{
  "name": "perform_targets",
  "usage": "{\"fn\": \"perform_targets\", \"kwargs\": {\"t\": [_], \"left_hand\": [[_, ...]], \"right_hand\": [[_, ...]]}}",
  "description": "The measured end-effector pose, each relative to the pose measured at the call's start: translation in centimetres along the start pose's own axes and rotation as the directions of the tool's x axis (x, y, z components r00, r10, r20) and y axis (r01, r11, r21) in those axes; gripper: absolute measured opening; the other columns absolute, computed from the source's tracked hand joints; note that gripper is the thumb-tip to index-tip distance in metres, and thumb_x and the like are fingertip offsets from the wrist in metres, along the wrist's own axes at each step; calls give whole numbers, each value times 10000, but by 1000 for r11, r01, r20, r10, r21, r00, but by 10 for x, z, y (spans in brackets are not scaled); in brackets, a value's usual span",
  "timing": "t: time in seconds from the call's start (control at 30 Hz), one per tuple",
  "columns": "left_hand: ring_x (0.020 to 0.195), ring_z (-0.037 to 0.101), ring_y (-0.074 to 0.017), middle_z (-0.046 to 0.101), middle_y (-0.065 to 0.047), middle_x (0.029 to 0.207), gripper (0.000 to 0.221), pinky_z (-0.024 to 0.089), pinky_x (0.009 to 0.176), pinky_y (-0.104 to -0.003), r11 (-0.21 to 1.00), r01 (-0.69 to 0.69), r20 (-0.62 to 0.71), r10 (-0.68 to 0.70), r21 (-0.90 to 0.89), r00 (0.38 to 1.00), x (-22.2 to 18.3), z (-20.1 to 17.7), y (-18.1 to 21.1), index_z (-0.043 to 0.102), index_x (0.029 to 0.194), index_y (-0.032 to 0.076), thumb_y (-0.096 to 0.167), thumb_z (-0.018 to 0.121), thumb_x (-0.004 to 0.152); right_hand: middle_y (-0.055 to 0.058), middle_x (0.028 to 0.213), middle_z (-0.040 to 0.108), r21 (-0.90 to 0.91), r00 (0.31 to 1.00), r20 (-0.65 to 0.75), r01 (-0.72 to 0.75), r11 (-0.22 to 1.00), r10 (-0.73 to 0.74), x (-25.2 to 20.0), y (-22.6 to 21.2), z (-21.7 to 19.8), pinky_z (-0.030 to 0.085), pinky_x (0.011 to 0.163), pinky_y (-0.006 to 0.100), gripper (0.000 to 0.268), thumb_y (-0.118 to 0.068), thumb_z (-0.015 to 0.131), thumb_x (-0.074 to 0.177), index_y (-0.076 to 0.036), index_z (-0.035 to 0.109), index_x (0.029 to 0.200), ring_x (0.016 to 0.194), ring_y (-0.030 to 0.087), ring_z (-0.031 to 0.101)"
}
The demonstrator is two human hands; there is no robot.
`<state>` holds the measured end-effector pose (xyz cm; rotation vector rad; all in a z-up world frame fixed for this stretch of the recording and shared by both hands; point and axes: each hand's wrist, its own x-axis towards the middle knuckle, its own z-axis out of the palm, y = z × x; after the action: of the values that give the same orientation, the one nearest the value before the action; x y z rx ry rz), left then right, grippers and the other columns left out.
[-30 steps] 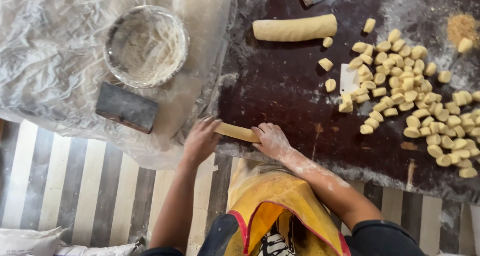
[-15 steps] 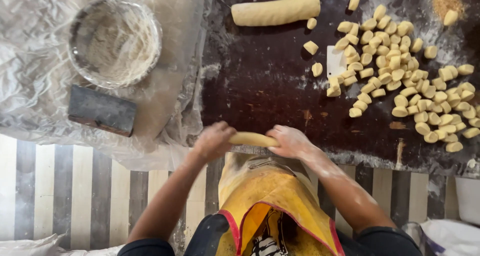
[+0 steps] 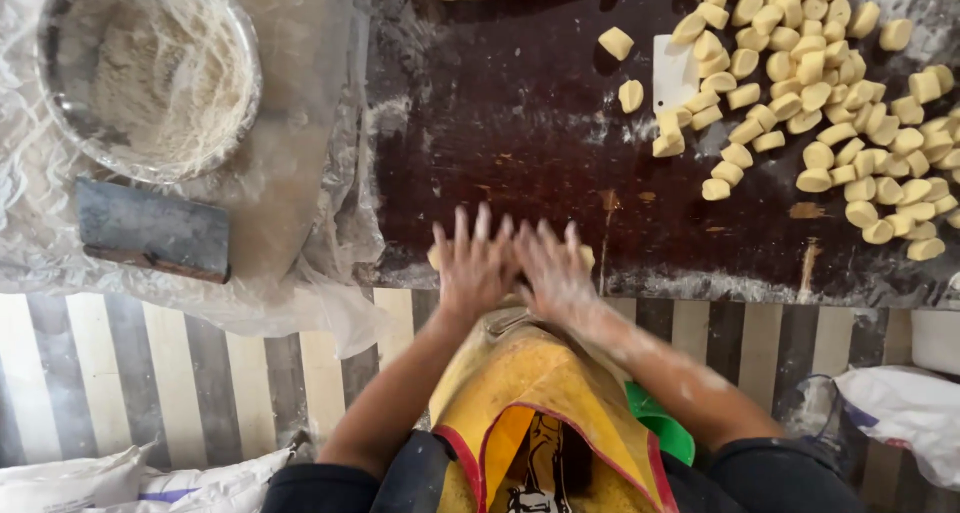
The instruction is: The person rolls a length of dough back and forth on a floured wooden table to form a long rope, then cuts the rope into small dough pieces with a bench scraper, flicking each piece onto a growing pile. A second worker occasionally reaches pieces from the pile.
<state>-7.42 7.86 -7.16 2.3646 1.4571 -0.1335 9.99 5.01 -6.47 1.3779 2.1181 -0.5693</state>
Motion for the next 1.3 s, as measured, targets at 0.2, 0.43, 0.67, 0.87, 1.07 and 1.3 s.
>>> {"fn": "perform_targets", "kwargs": {"t": [0.2, 0.43, 0.67, 0.87, 1.07, 1.3], "left_hand": [[1569, 208, -415, 250, -180, 1699, 752, 145, 1223, -711, 996, 78, -367, -90, -47, 926, 124, -52, -36, 380, 1625, 132, 618, 438, 1054], [1535, 194, -378, 234, -168, 1668, 843, 103, 1204, -637, 993, -115, -95, 115, 4, 989, 33, -24, -21, 358, 1570, 110, 713, 334, 982], [1559, 193, -349, 247, -123, 1688, 686, 39, 1232, -636, 990, -138, 10, 138, 5, 990, -61, 42, -25, 336, 1589, 249, 638, 300, 1025], [1540, 205, -420, 229, -187, 1677, 743, 85, 1186, -723, 997, 75, -277, -78, -21, 958, 86, -40, -43, 339, 1605, 181, 644, 341, 1023], [1555, 264, -386, 265, -176, 1690, 731, 190, 1230, -654, 999, -2, -342, -9, -33, 940, 134, -55, -53, 369, 1619, 129, 619, 336, 1077], [1543, 179, -327, 214, -123, 1672, 699, 101, 1234, -569, 971, -239, 126, 235, 17, 964, 2, -25, -33, 285, 1588, 184, 577, 341, 1014]], "right_hand": [[183, 1715, 50, 203, 845, -443, -231, 951, 300, 79, 93, -61, -23, 1216, 652, 885, -649, 385, 975, -92, 183, 1632, 1584, 364, 56], [128, 1697, 155, -36, 991, -7, 136, 990, -137, -1, 38, -68, 40, 1233, 614, 622, -504, 335, 1036, -362, 209, 1629, 1567, 356, 143], [51, 1724, 169, -123, 914, -374, 123, 985, -161, -19, 14, 93, 53, 1258, 662, 737, -637, 359, 1036, -253, 186, 1641, 1578, 313, 155], [148, 1705, 54, 119, 932, -241, -250, 961, 272, 47, 72, -57, -45, 1153, 739, 860, -698, 297, 975, -159, 170, 1633, 1546, 417, 42], [191, 1713, 97, 185, 815, -495, -240, 953, 302, 72, 112, -70, 0, 1223, 686, 845, -657, 357, 1024, -89, 236, 1638, 1583, 402, 87], [144, 1673, 259, 67, 927, -372, 72, 995, -42, -26, 51, 46, 83, 1240, 606, 789, -572, 399, 1003, -59, 289, 1592, 1533, 324, 226]]}}
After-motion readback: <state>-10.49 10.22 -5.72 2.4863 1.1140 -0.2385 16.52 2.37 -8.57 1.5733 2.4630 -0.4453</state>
